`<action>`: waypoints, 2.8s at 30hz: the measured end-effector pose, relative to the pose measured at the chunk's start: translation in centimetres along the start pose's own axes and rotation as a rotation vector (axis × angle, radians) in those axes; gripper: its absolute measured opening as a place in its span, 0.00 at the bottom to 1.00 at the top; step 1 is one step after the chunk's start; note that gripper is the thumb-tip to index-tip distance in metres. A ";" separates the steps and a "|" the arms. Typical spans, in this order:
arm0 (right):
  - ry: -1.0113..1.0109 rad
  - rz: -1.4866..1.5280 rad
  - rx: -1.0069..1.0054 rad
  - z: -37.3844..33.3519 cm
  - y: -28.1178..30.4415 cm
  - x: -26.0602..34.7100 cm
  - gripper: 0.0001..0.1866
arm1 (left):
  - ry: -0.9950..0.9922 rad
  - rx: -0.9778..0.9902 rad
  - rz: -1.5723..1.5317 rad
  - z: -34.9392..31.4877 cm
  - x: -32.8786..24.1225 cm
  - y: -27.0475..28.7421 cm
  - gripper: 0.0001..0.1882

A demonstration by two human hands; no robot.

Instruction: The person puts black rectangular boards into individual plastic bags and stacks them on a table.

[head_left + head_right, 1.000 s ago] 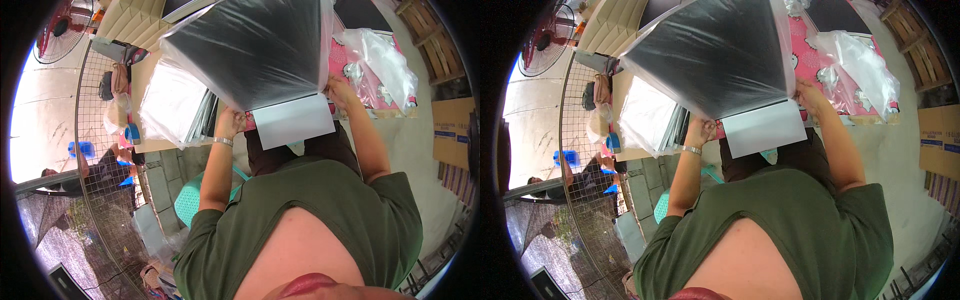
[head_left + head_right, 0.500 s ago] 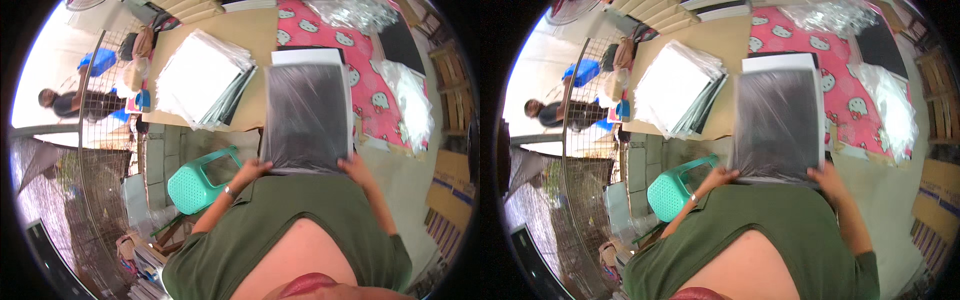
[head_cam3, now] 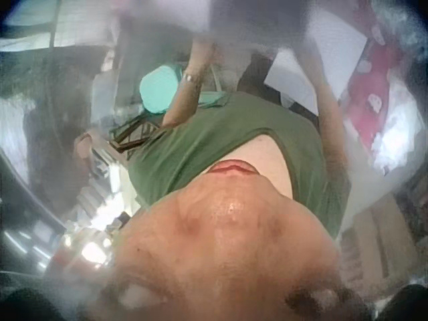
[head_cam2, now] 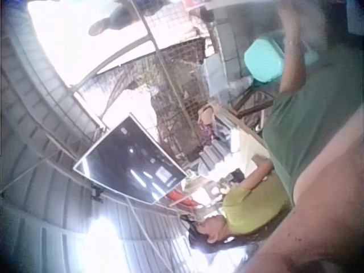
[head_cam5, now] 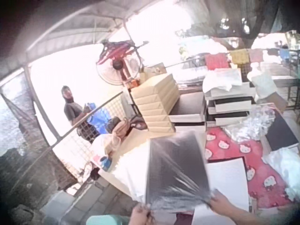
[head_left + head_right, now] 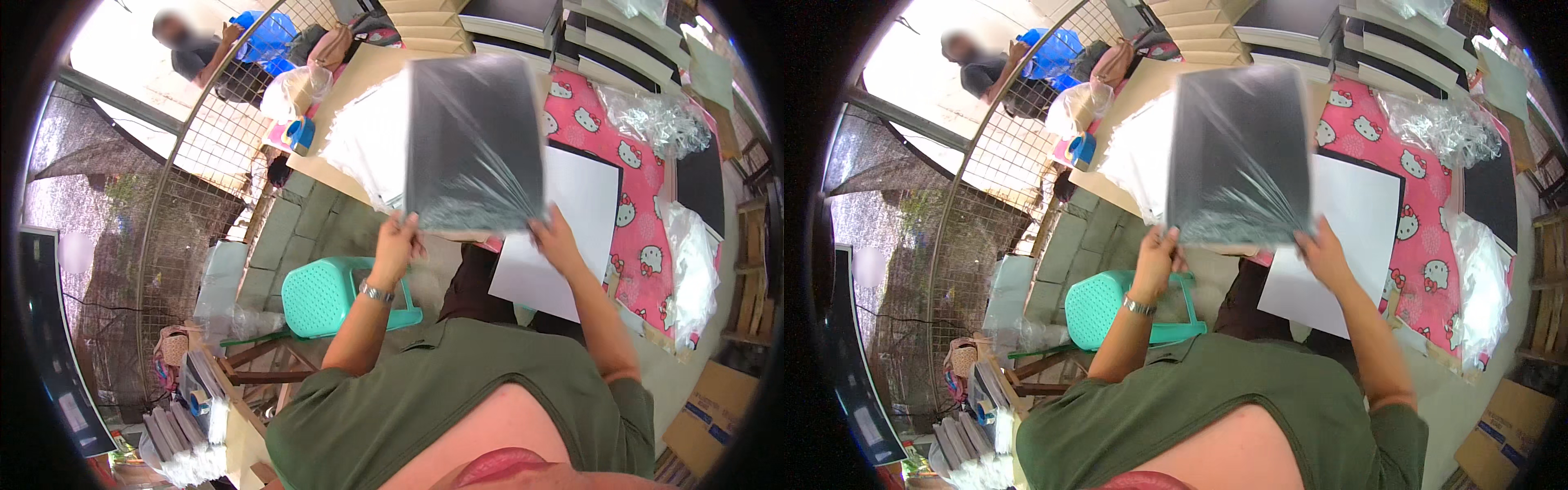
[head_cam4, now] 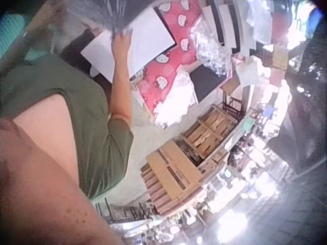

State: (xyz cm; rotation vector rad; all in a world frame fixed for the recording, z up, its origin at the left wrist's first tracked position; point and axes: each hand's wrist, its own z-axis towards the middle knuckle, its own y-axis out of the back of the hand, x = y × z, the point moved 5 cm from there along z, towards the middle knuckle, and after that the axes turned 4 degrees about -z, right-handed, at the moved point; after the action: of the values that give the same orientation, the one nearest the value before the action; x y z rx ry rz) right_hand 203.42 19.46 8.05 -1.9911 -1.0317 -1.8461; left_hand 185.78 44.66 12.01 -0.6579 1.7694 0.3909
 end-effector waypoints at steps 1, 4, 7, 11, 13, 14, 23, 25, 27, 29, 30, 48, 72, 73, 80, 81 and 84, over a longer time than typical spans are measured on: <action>0.111 -0.066 -0.140 4.2 -0.9 -0.4 0.20 | -0.073 -0.053 -0.123 1.8 0.0 0.9 0.07; 0.155 -0.058 -0.039 14.3 -6.1 3.2 0.21 | -0.148 -0.310 -0.431 5.0 0.5 4.5 0.06; 0.017 -0.021 0.035 18.5 -6.6 2.9 0.20 | -0.116 -0.419 -0.436 8.6 1.5 4.7 0.06; 0.287 0.004 -0.037 16.1 -4.1 1.6 0.19 | -0.018 -0.443 -0.239 11.2 3.3 6.6 0.07; 0.558 -0.348 -0.325 11.6 0.3 2.3 0.17 | 0.014 -0.488 -0.215 10.4 5.5 9.9 0.09; 0.623 -0.365 -0.409 10.2 4.5 0.8 0.19 | 0.028 -0.503 -0.225 9.9 5.9 10.6 0.09; -0.357 -1.000 -1.097 -14.3 43.9 -18.8 0.25 | -0.051 -0.636 0.089 8.6 5.2 7.7 0.18; -0.645 -1.069 -0.441 -16.1 43.7 -23.6 0.35 | -0.043 -0.718 0.138 7.2 5.7 5.0 0.21; -0.518 -0.819 -0.626 -12.2 31.9 -16.8 0.42 | -0.110 -0.633 0.069 4.3 5.3 5.7 0.21; -0.413 -0.883 -0.321 -14.6 26.0 -15.2 0.37 | -0.137 -0.520 0.064 3.9 4.7 3.0 0.20; -0.405 -0.831 -0.213 -15.4 24.1 -14.2 0.33 | -0.156 -0.475 0.068 3.6 4.1 2.1 0.19; -0.423 -0.879 -0.082 -16.5 23.0 -12.8 0.36 | -0.213 0.000 0.184 -0.6 3.3 -7.9 0.04; -0.044 0.043 -0.304 -8.8 10.8 0.8 0.05 | -0.027 0.689 0.074 -3.4 1.2 -24.8 0.09; -0.003 0.110 -0.344 -8.4 10.6 0.6 0.05 | -0.015 0.677 0.070 -3.2 1.2 -24.5 0.09; 0.033 -0.022 -0.418 -6.7 8.9 4.1 0.06 | 0.072 0.451 -0.191 -0.2 1.5 -22.1 0.13; 0.063 -0.148 -0.418 -6.3 8.9 4.2 0.06 | 0.122 0.408 -0.237 -0.1 1.6 -21.9 0.13; -0.013 -0.249 -0.501 -5.8 9.8 4.4 0.06 | 0.305 0.355 -0.347 -0.2 2.1 -22.0 0.12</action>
State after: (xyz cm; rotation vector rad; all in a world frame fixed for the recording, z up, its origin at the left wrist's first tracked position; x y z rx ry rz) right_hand 204.92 10.34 15.98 -2.2169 -0.9210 -2.4238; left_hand 198.71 26.76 11.58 -0.7768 1.9000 -0.2705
